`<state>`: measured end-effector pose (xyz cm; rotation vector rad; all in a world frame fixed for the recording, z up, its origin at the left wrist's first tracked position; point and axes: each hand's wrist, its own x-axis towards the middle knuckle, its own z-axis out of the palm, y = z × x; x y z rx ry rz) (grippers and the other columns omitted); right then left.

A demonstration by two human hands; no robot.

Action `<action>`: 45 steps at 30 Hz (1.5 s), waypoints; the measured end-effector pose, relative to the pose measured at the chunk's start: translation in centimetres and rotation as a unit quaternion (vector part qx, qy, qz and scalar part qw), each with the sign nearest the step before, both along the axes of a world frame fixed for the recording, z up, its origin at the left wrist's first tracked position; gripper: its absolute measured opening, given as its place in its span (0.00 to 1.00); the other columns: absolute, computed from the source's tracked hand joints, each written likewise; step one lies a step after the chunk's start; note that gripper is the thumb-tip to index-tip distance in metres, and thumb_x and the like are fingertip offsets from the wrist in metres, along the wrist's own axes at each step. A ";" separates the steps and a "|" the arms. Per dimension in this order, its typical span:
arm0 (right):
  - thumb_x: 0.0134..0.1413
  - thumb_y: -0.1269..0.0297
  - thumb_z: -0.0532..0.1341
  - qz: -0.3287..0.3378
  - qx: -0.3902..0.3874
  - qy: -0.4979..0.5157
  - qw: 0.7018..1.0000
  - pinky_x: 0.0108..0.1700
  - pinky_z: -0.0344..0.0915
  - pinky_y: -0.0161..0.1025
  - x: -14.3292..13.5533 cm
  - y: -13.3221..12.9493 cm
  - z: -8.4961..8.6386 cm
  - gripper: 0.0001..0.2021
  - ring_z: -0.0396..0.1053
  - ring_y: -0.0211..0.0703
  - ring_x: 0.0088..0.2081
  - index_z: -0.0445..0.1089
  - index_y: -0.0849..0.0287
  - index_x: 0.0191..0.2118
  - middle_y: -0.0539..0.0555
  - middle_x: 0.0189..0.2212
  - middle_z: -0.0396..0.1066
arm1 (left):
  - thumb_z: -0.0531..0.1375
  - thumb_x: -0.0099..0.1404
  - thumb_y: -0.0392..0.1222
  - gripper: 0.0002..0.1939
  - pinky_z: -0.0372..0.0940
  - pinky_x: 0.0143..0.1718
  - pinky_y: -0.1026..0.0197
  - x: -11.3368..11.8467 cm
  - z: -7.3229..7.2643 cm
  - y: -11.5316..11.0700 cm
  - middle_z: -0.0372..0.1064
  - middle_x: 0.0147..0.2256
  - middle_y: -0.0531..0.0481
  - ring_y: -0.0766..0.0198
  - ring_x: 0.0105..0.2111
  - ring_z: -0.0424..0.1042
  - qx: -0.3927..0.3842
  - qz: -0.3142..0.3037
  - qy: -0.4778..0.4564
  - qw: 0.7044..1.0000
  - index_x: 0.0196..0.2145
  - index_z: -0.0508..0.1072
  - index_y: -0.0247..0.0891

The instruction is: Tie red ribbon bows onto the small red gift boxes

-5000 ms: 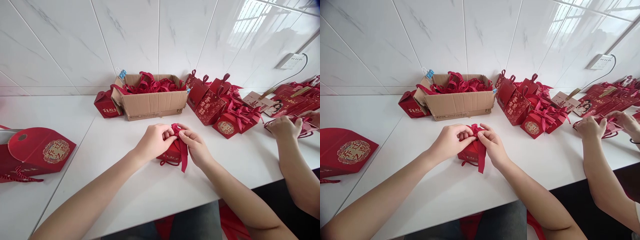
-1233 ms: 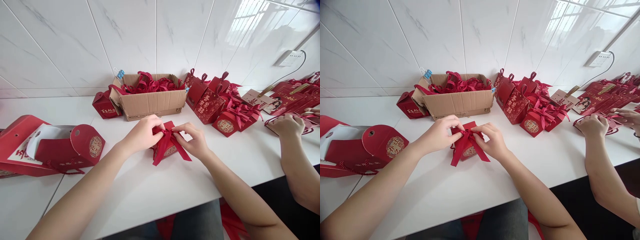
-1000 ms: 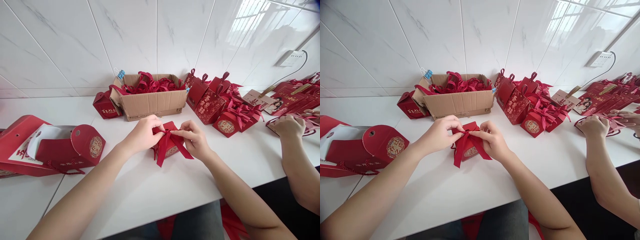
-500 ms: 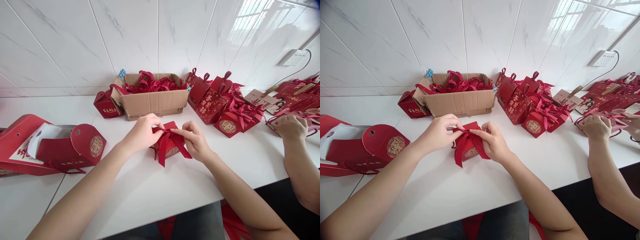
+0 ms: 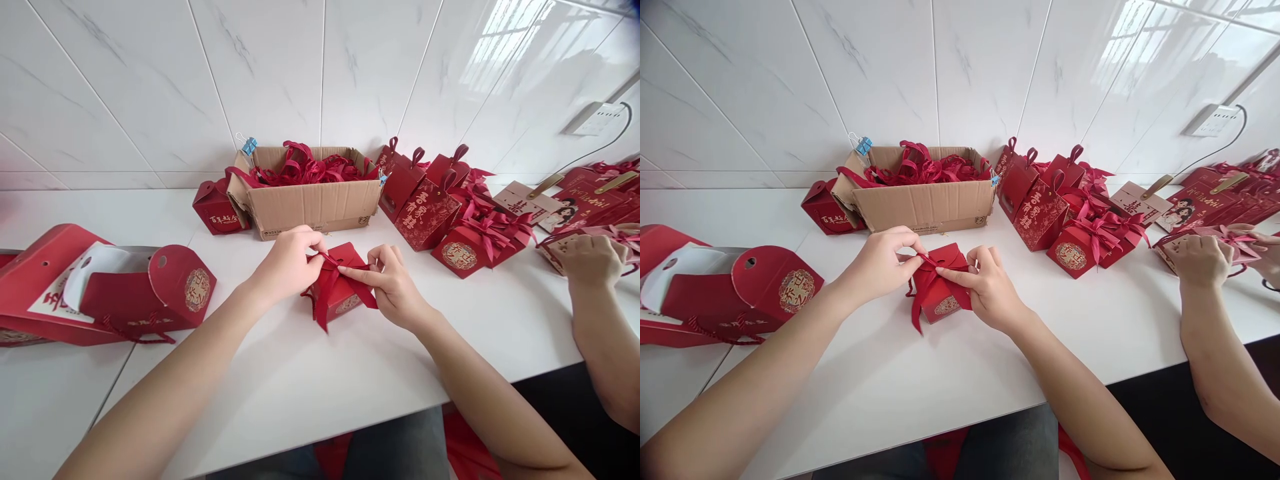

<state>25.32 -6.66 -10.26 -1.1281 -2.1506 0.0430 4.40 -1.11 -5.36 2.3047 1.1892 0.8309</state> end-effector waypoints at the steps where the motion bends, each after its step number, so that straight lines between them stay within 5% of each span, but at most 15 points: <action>1: 0.57 0.81 0.46 0.002 -0.004 -0.003 1.000 0.41 0.64 0.48 0.0 -0.1 0.0 0.28 0.53 0.45 0.37 0.71 0.47 0.52 0.55 0.34 0.52 | 0.54 0.56 0.31 0.06 0.66 0.29 0.62 0.0 0.0 0.0 0.64 0.31 0.51 0.66 0.27 0.66 0.006 0.000 0.003 1.000 0.26 0.69 0.37; 9: 0.58 0.81 0.46 0.003 0.003 -0.006 1.000 0.41 0.64 0.48 -0.1 -0.1 0.2 0.27 0.52 0.45 0.37 0.71 0.49 0.52 0.55 0.35 0.52 | 0.53 0.56 0.32 0.06 0.68 0.34 0.59 -0.3 0.2 0.1 0.65 0.32 0.50 0.63 0.30 0.67 -0.018 -0.004 0.017 1.000 0.28 0.68 0.37; 17: 0.56 0.84 0.46 -0.010 0.034 0.033 0.999 0.41 0.62 0.45 -0.1 0.0 0.1 0.28 0.54 0.44 0.37 0.73 0.50 0.49 0.54 0.34 0.53 | 0.54 0.53 0.32 0.14 0.64 0.53 0.52 0.0 1.1 -0.8 0.66 0.47 0.50 0.58 0.50 0.66 -0.063 -0.061 -0.040 0.995 0.36 0.73 0.42; 29: 0.61 0.76 0.50 -0.035 0.059 0.099 0.993 0.39 0.61 0.45 -0.4 0.0 0.4 0.17 0.62 0.45 0.36 0.63 0.52 0.50 0.54 0.36 0.65 | 0.60 0.60 0.42 0.06 0.64 0.47 0.53 1.5 -0.6 -1.2 0.71 0.40 0.49 0.57 0.44 0.66 0.042 -0.042 0.007 0.998 0.30 0.76 0.40; 45: 0.61 0.77 0.48 -0.071 0.072 0.076 0.992 0.39 0.58 0.46 0.1 0.1 0.3 0.11 0.61 0.45 0.35 0.62 0.55 0.37 0.55 0.33 0.65 | 0.60 0.58 0.42 0.04 0.63 0.49 0.50 1.0 -0.4 -0.8 0.68 0.43 0.49 0.55 0.46 0.64 -0.005 -0.062 0.033 0.998 0.28 0.74 0.41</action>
